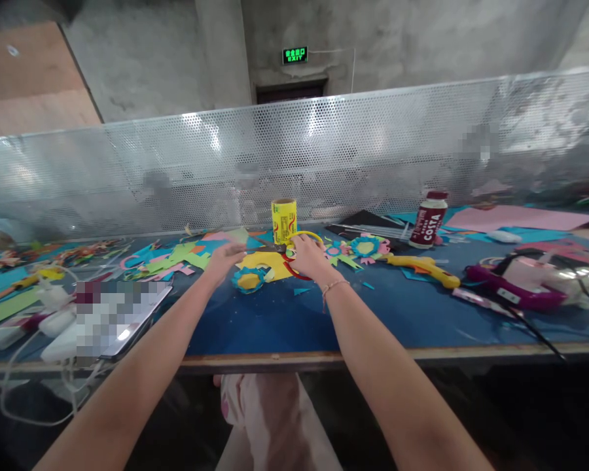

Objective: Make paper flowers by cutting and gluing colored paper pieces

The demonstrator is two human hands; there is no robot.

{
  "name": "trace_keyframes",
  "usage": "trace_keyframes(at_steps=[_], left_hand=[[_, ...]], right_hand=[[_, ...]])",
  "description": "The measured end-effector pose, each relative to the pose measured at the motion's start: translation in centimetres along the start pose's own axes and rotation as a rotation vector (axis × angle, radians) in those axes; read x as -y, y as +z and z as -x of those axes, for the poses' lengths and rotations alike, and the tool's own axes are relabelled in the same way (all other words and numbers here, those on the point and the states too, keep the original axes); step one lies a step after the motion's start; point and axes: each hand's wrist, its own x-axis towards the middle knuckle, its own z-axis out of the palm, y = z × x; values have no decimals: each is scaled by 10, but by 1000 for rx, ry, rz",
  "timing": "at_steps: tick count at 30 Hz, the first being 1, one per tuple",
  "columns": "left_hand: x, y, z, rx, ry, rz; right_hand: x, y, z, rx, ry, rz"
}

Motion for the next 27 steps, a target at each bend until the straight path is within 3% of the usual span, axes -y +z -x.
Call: trace_keyframes(at_steps=[27], left_hand=[[2, -1, -1, -28, 8, 18]], right_hand=[[0, -4, 1, 11, -16, 19]])
